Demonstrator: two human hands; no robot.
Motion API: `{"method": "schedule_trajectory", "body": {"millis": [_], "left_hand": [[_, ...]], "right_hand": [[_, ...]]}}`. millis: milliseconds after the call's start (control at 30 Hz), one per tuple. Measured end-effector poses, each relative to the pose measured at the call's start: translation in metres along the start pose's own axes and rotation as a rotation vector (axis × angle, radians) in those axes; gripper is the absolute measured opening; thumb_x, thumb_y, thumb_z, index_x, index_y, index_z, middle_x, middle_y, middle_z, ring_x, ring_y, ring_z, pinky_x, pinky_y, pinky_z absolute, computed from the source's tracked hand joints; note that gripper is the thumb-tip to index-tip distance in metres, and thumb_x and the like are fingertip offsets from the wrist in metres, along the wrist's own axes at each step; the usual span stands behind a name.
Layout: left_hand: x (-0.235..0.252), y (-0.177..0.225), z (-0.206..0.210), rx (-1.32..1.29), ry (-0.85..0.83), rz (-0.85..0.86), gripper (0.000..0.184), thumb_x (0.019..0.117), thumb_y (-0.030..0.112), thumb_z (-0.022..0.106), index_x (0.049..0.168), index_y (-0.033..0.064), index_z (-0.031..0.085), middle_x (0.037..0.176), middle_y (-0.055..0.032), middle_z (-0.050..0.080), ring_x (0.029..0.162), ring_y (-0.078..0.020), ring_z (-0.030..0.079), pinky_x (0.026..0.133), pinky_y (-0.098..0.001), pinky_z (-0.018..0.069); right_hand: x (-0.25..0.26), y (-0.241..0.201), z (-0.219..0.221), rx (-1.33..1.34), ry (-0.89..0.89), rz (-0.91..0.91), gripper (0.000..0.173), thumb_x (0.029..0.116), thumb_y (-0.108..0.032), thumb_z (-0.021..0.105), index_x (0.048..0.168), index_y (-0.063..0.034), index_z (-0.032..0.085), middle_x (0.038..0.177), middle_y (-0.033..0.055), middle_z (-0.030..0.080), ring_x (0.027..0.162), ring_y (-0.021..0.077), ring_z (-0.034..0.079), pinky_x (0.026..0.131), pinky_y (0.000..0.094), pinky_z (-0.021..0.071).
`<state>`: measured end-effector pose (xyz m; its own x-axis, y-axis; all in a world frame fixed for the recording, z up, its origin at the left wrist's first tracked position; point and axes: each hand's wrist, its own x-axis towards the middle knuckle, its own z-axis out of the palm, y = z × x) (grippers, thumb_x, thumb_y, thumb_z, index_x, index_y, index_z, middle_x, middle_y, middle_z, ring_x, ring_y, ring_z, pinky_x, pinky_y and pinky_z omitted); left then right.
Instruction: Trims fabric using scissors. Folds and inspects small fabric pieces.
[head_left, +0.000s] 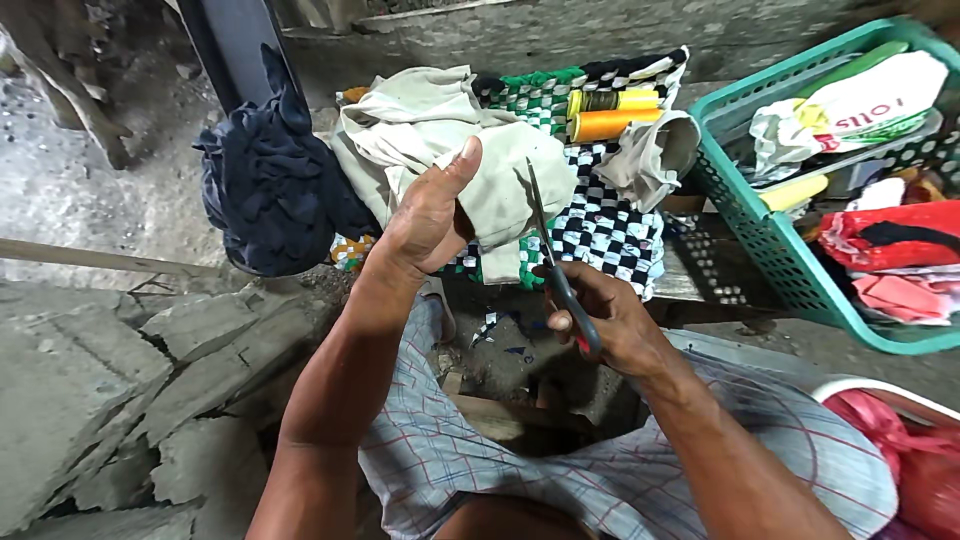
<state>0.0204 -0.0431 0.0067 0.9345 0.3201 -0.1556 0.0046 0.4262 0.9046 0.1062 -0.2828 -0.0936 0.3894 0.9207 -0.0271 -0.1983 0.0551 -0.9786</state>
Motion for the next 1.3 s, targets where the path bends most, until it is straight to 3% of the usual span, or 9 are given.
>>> {"method": "schedule_trajectory", "body": {"millis": [133, 533, 767, 1067, 1300], "left_hand": [[0.0005, -0.0022, -0.0023, -0.020, -0.033, 0.013, 0.047, 0.1114, 0.039, 0.035, 0.140, 0.0040, 0.048, 0.128, -0.0166, 0.064, 0.120, -0.0283, 0.063, 0.105, -0.0519, 0.0519], [-0.0004, -0.0001, -0.0017, -0.011, 0.007, 0.016, 0.047, 0.1115, 0.039, 0.034, 0.139, 0.0043, 0.049, 0.128, -0.0169, 0.064, 0.120, -0.0283, 0.063, 0.105, -0.0523, 0.0516], [-0.0012, 0.0009, -0.0034, -0.020, 0.023, 0.015, 0.048, 0.1112, 0.041, 0.034, 0.140, 0.0049, 0.049, 0.129, -0.0165, 0.064, 0.121, -0.0287, 0.063, 0.105, -0.0531, 0.0516], [-0.0021, -0.0014, -0.0028, -0.001, -0.020, 0.018, 0.044, 0.1112, 0.038, 0.037, 0.137, 0.0041, 0.050, 0.124, -0.0162, 0.065, 0.118, -0.0278, 0.065, 0.103, -0.0516, 0.0530], [-0.0008, -0.0035, -0.0009, -0.003, -0.030, 0.018, 0.043, 0.1109, 0.038, 0.038, 0.136, 0.0050, 0.051, 0.123, -0.0153, 0.066, 0.116, -0.0267, 0.065, 0.103, -0.0505, 0.0533]], "right_hand": [[0.0005, 0.0006, 0.0007, -0.011, 0.005, -0.008, 0.073, 0.0817, -0.059, 0.079, 0.136, -0.0124, 0.061, 0.084, 0.0026, 0.065, 0.064, 0.0123, 0.062, 0.057, 0.0256, 0.0563], [-0.0016, -0.0004, 0.0019, -0.021, 0.052, -0.001, 0.059, 0.0844, -0.044, 0.082, 0.132, -0.0133, 0.065, 0.082, 0.0004, 0.067, 0.058, 0.0079, 0.059, 0.052, 0.0219, 0.0532], [-0.0012, 0.0017, 0.0015, -0.041, 0.050, 0.012, 0.055, 0.0868, -0.041, 0.081, 0.132, -0.0145, 0.065, 0.080, 0.0008, 0.066, 0.056, 0.0085, 0.057, 0.049, 0.0227, 0.0504], [-0.0006, 0.0006, 0.0021, -0.017, 0.045, 0.028, 0.062, 0.0854, -0.041, 0.082, 0.136, -0.0124, 0.062, 0.084, 0.0030, 0.068, 0.061, 0.0112, 0.062, 0.054, 0.0232, 0.0553], [-0.0031, -0.0050, 0.0014, -0.031, 0.078, 0.052, 0.055, 0.0860, -0.039, 0.081, 0.132, -0.0149, 0.065, 0.082, 0.0024, 0.067, 0.057, 0.0109, 0.061, 0.050, 0.0232, 0.0540]]}}
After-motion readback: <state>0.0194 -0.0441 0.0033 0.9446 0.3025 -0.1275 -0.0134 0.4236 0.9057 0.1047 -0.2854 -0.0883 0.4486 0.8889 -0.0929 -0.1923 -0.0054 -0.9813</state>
